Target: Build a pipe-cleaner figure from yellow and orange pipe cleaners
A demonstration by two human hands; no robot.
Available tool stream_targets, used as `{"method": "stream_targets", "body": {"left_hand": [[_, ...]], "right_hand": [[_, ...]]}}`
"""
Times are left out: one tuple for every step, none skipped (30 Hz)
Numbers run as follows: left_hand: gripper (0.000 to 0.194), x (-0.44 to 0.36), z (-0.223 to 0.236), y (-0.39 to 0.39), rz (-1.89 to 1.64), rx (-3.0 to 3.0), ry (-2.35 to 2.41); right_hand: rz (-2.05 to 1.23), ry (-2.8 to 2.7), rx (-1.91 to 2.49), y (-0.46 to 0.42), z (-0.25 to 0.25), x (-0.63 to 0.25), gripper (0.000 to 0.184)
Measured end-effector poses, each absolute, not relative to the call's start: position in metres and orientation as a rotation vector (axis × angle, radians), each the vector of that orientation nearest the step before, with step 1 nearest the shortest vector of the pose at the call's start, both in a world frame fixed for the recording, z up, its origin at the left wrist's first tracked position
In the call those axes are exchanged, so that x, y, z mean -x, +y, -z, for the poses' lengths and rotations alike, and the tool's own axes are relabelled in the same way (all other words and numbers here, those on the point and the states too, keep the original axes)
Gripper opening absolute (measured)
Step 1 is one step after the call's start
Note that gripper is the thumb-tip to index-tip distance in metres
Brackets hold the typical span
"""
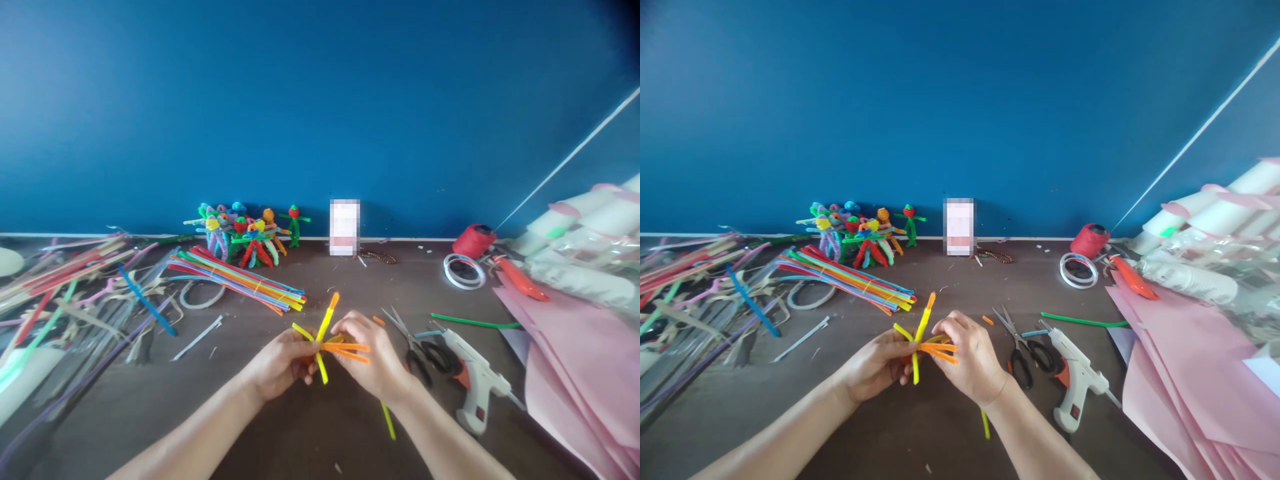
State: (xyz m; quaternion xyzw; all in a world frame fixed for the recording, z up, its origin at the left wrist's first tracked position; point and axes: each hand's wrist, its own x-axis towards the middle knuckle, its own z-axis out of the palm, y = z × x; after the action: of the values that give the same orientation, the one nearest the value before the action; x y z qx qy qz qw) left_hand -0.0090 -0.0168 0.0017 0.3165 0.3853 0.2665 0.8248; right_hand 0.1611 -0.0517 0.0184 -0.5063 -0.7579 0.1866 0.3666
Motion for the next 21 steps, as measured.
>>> {"method": "stream_targets", "body": {"left_hand": [[0.02,0.009,-0.002,-0.017,-0.582,-0.685,0.821],[0.021,0.008,-0.002,-0.018,-0.598,-0.695,0.825],[0.021,0.007,-0.002,-0.019,-0.617,-0.704,0.83],[0.02,0.007,-0.001,-0.019,-0.638,-0.707,0.831],[0.02,0.006,-0.001,-0.02,-0.663,-0.704,0.832],[0.021,0.005,-0.001,-0.02,-0.693,-0.692,0.833],[0.021,0.004,0.0,-0.02,-0.725,-0.676,0.834],[0.021,0.004,0.0,-0.02,-0.757,-0.658,0.834],[0.021,0.003,0.001,-0.021,-0.788,-0.642,0.837],[0.022,0.002,0.001,-0.021,-0.81,-0.633,0.837],[0.021,0.002,0.002,-0.021,-0.827,-0.633,0.834],[0.021,0.002,0.002,-0.022,-0.84,-0.64,0.824],[0.021,0.001,0.002,-0.022,-0.846,-0.652,0.807],[0.02,0.001,0.002,-0.023,-0.845,-0.667,0.785],[0.019,0.001,0.002,-0.024,-0.842,-0.684,0.762],[0.018,0.001,0.002,-0.025,-0.839,-0.7,0.744],[0.017,0.001,0.002,-0.025,-0.837,-0.71,0.734],[0.017,0.001,0.002,-0.026,-0.837,-0.716,0.733],[0.017,0.001,0.002,-0.026,-0.84,-0.719,0.737],[0.017,0.002,0.002,-0.026,-0.842,-0.721,0.744],[0.018,0.002,0.003,-0.026,-0.842,-0.721,0.749]], "right_hand": [[-0.423,-1.927,1.335,-0.051,-0.018,-0.162,0.009],[-0.365,-1.908,1.372,-0.05,-0.018,-0.162,0.009],[-0.307,-1.893,1.409,-0.05,-0.019,-0.162,0.008],[-0.25,-1.884,1.443,-0.049,-0.02,-0.162,0.007],[-0.195,-1.885,1.475,-0.05,-0.021,-0.161,0.009],[-0.142,-1.889,1.501,-0.05,-0.022,-0.16,0.012],[-0.094,-1.895,1.517,-0.051,-0.023,-0.159,0.012],[-0.06,-1.897,1.523,-0.052,-0.024,-0.158,0.011],[-0.045,-1.895,1.523,-0.052,-0.025,-0.157,0.01],[-0.052,-1.887,1.515,-0.053,-0.025,-0.156,0.009],[-0.086,-1.87,1.504,-0.054,-0.025,-0.155,0.01],[-0.149,-1.847,1.491,-0.055,-0.024,-0.153,0.011],[-0.242,-1.818,1.476,-0.055,-0.023,-0.152,0.011],[-0.359,-1.782,1.455,-0.055,-0.021,-0.151,0.012],[-0.492,-1.741,1.427,-0.055,-0.019,-0.149,0.013],[-0.63,-1.695,1.397,-0.055,-0.018,-0.148,0.015],[-0.755,-1.645,1.368,-0.054,-0.016,-0.147,0.016],[-0.848,-1.594,1.347,-0.053,-0.015,-0.146,0.017],[-0.907,-1.55,1.338,-0.053,-0.014,-0.145,0.017],[-0.934,-1.512,1.339,-0.052,-0.013,-0.144,0.017],[-0.939,-1.486,1.344,-0.052,-0.012,-0.144,0.017]]}}
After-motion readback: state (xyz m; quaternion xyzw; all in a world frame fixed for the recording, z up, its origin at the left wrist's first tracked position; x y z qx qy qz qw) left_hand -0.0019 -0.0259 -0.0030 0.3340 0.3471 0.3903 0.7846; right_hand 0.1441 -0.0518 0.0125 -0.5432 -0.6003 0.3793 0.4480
